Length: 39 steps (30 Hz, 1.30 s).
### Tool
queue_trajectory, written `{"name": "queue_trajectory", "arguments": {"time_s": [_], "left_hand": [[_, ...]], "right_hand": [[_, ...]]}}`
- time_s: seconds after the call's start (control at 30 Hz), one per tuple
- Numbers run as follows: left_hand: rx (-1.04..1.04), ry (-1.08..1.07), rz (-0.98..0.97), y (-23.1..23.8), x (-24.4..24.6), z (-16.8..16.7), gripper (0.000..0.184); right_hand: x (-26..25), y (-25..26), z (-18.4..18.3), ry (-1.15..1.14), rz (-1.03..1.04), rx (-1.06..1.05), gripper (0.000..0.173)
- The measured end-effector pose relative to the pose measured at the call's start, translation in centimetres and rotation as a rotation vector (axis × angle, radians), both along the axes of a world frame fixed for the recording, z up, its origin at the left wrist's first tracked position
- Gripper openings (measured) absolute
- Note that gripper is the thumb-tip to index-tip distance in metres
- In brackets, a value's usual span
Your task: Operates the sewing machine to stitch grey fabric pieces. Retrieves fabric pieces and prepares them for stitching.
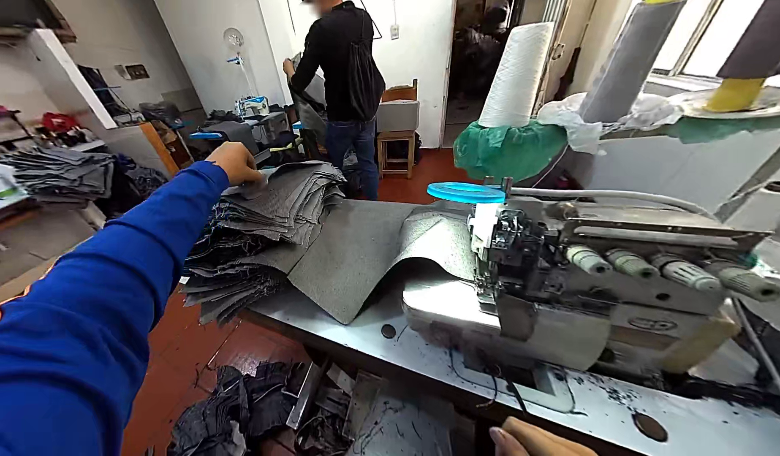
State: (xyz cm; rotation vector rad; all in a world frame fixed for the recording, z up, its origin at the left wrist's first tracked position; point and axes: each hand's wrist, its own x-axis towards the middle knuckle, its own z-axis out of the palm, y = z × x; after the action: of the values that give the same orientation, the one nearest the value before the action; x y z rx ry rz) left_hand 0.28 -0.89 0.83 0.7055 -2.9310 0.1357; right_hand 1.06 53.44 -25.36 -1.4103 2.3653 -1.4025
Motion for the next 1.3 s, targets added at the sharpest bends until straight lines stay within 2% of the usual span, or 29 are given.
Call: {"name": "queue_trajectory", "arguments": {"time_s": [0.1,0.17,0.23,0.33,0.4,0.5,0.6,0.7,0.8,0.87,0.97,1.0,1.03,1.07,1.13,1.17,1.2,1.27,1.3], "left_hand": [[0.176,0.110,0.053,-0.3,0.8,-0.3,0.022],[0.261,0.108,0.048,0.4,0.7,-0.3,0.026],[0.139,-0.034,-0.009,1.3,0.3,-0.4,0.030],[-0.121,-0.225,0.022,2.2,0.0,-1.6,0.021],[-0.152,-0.259,0.049,2.3,-0.3,-1.4,0.021],[-0.071,-0.295,0.021,2.3,-0.6,-0.4,0.030],[-0.145,-0.314,0.033,2.6,-1.0,-1.0,0.028],[-0.139,-0.224,0.057,2.0,-1.1,-1.1,0.028],[0.103,0.053,0.070,-0.4,0.0,-0.3,0.028],[0.161,0.142,0.086,0.1,0.6,0.0,0.029],[0.102,0.055,0.026,5.3,1.1,-0.5,0.028],[0.131,0.026,-0.026,7.7,1.4,-0.6,0.027],[0.204,0.004,-0.101,10.6,1.7,-0.9,0.025],[0.306,-0.025,-0.182,13.8,2.2,-1.5,0.023],[0.585,-0.039,-0.342,20.2,2.8,-3.7,0.017],[0.741,-0.004,-0.401,22.7,2.8,-5.5,0.015],[0.890,0.039,-0.428,24.9,2.6,-7.6,0.012],[1.045,0.130,-0.428,27.7,1.7,-11.8,0.010],[1.007,0.188,-0.461,28.4,1.3,-13.9,0.007]], "right_hand": [[-0.6,0.6,0.0,-0.014,0.010,0.062,0.040],[-0.9,0.1,0.1,-0.027,0.037,0.069,0.039],[-0.9,-0.8,0.0,-0.026,0.074,0.062,0.037],[-0.4,-2.2,0.0,-0.012,0.114,0.040,0.035],[0.0,-2.9,0.2,-0.007,0.122,0.032,0.034],[0.2,-3.1,0.3,0.000,0.128,0.043,0.033],[0.1,-2.8,0.4,0.001,0.130,0.053,0.034],[0.0,-2.4,0.6,0.008,0.120,0.051,0.034],[-0.1,-1.7,0.6,0.009,0.110,0.049,0.034],[-0.3,-1.5,0.5,-0.009,0.121,0.060,0.033],[-0.9,-2.7,0.4,-0.073,0.184,0.065,0.025],[-1.0,-3.7,0.3,-0.110,0.217,0.056,0.023],[-1.0,-5.0,0.1,-0.166,0.254,0.028,0.029],[-0.8,-6.6,-0.1,-0.238,0.298,-0.022,0.047],[0.1,-10.2,0.0,-0.373,0.367,-0.142,0.096],[0.9,-12.0,0.3,-0.454,0.372,-0.214,0.110],[1.9,-13.6,0.7,-0.555,0.327,-0.314,0.107],[3.9,-16.2,1.5,-0.744,0.122,-0.487,0.062],[4.5,-17.1,1.6,-0.805,0.014,-0.559,0.040]]}}
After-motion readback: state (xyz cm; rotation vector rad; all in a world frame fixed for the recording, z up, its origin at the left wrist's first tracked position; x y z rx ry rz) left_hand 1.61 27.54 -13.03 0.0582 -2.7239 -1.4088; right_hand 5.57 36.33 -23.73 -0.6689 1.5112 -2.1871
